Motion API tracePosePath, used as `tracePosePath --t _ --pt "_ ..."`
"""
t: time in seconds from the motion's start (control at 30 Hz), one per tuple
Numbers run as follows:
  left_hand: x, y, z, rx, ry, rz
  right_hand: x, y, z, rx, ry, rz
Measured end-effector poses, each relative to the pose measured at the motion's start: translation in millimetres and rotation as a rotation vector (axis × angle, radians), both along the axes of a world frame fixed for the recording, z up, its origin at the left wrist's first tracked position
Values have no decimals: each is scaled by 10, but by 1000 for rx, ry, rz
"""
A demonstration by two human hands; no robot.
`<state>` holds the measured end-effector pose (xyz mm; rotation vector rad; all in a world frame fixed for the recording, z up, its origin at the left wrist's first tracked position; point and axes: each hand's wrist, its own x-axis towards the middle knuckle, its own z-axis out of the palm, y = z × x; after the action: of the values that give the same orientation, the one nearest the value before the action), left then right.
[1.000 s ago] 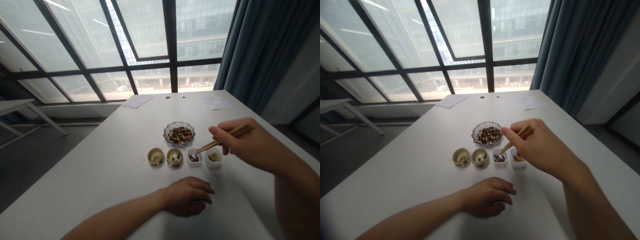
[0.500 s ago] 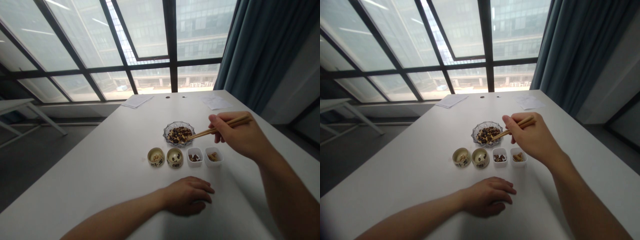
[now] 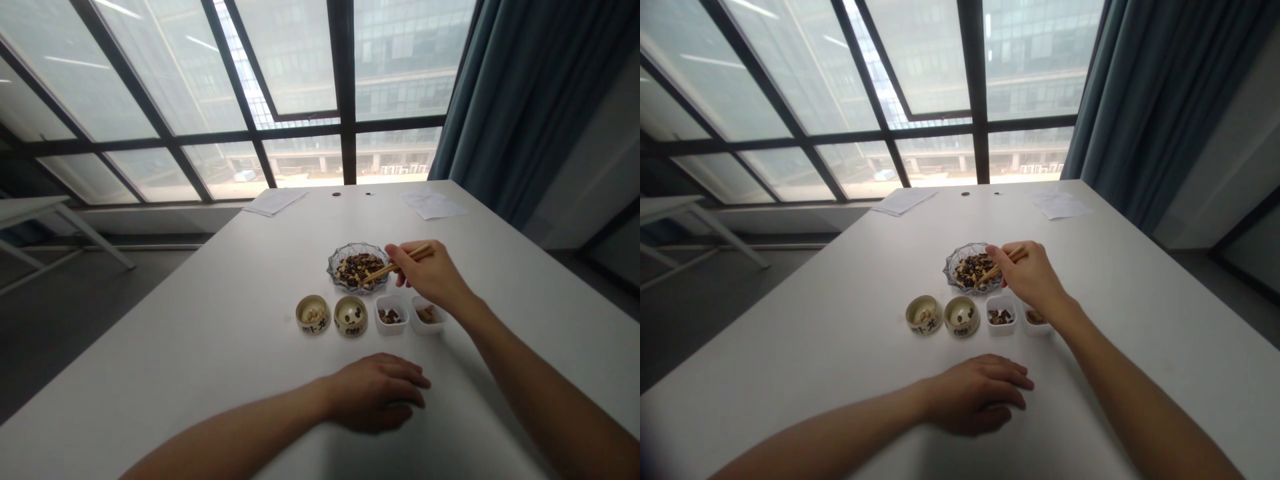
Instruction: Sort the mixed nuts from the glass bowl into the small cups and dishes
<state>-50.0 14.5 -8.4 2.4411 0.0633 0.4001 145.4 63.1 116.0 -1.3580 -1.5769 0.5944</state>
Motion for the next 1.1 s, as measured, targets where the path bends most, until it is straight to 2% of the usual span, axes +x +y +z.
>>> tracePosePath --t 0.2,0.37,0.57,0.83,1.1 --pt "0 0 2 -16 16 2 -43 56 -101 -63 75 20" --pt "-5 3 -8 -12 4 0 -47 100 -187 -33 71 35" --pt "-1 -3 -6 0 -5 3 -33 91 -170 -19 74 9" --pt "2 3 28 12 -2 -6 58 -36 80 41 42 -23" --pt "-2 -1 0 22 -13 0 192 -490 525 17 -134 -34"
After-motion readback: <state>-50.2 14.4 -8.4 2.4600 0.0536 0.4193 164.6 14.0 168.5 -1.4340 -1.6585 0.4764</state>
